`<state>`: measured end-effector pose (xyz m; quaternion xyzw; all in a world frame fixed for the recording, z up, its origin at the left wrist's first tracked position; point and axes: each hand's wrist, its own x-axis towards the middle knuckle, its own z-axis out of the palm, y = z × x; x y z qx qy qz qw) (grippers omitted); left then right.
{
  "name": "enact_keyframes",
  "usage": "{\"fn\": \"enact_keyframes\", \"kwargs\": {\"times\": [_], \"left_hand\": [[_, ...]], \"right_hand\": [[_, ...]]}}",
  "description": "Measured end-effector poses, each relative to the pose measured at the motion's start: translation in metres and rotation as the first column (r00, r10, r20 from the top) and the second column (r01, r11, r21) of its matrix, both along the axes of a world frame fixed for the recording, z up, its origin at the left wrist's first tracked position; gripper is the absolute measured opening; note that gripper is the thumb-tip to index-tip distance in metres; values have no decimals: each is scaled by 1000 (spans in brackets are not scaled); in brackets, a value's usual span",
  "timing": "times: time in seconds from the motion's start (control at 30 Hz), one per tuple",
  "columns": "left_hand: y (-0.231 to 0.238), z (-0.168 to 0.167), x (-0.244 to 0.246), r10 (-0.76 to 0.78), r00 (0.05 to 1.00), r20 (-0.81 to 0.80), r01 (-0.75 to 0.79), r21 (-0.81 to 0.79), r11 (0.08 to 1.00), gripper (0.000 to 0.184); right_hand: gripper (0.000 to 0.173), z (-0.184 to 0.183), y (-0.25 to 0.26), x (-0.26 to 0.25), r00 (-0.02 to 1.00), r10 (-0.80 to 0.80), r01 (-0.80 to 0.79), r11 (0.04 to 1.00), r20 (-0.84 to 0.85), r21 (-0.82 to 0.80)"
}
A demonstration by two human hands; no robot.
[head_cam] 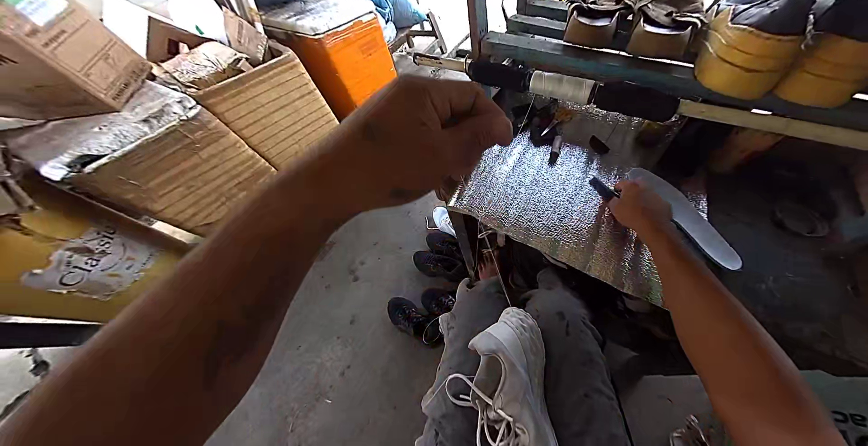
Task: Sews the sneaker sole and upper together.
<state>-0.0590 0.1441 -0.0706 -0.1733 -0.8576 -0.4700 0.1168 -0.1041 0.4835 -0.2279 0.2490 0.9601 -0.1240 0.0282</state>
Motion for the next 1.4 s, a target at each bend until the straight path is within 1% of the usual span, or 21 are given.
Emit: {"fn": "enact_keyframes", "kwargs": {"times": [0.07,0.13,0.17,0.23,0.27,0.3,0.33,0.37,0.43,0.57,0.67,0.77,0.83,0.97,1.07,1.13,1.2,1.27,1.3,1.33,1.4], "left_hand": [[8,19,-6,53,992,114,-45,-78,996,21],[16,11,-10,-14,994,113,30,-137,990,23],[22,8,-8,-53,994,96,69,-179,981,25],[31,2,-9,-129,991,19,130,-220,967,27],[31,6,-11,-205,978,-26,192,-249,949,27],[28,24,-13,-315,947,-54,283,-317,905,26],[24,58,-16,-422,907,-18,375,-426,823,24],[24,80,-18,-496,868,7,440,-475,762,22],[30,88,-18,-554,833,-2,488,-471,735,21],[46,78,-15,-573,819,22,515,-469,718,21],[54,69,-12,-607,793,49,555,-469,687,22],[57,59,-1,-630,774,56,575,-476,665,20],[55,46,10,-652,757,49,600,-448,663,19],[48,0,24,-668,742,50,649,-302,698,17],[52,-51,26,-661,741,123,656,81,750,19],[61,-82,28,-754,626,199,644,415,643,37],[72,-106,30,-889,412,200,639,632,439,52],[83,-121,36,-962,251,102,625,742,242,40],[88,-125,38,-976,211,49,630,757,174,25],[92,-128,40,-981,196,11,628,766,134,22],[98,-134,43,-974,225,-21,604,787,123,21]], "right_hand": [[33,6,-4,9,1000,-2,1,999,15,53],[31,17,-10,23,1000,-9,9,998,7,62],[31,24,-12,31,1000,-1,1,1000,-20,10],[29,38,-15,51,994,20,-45,971,-109,-234],[25,48,-22,66,981,11,-84,923,-192,-375],[23,57,-29,84,959,-19,-131,854,-282,-503],[23,67,-36,101,931,-54,-190,773,-361,-605],[24,79,-42,119,902,-68,-259,705,-425,-661],[21,96,-52,154,823,-28,-401,679,-568,-615],[21,113,-67,197,732,165,-519,764,-661,-384],[29,114,-76,203,694,196,-534,786,-693,-312],[51,112,-84,195,680,209,-516,818,-703,-256],[53,111,-85,187,666,251,-548,804,-702,-233],[33,103,-84,185,645,237,-582,768,-726,-267],[32,95,-80,193,626,221,-602,747,-748,-283],[31,91,-78,199,624,218,-626,715,-750,-312],[31,89,-77,202,626,216,-647,680,-749,-344],[31,86,-77,203,621,213,-666,651,-754,-364],[31,85,-76,204,624,207,-669,640,-754,-378],[31,84,-75,204,627,198,-671,630,-753,-392],[31,80,-73,206,639,172,-667,610,-749,-429]]}}
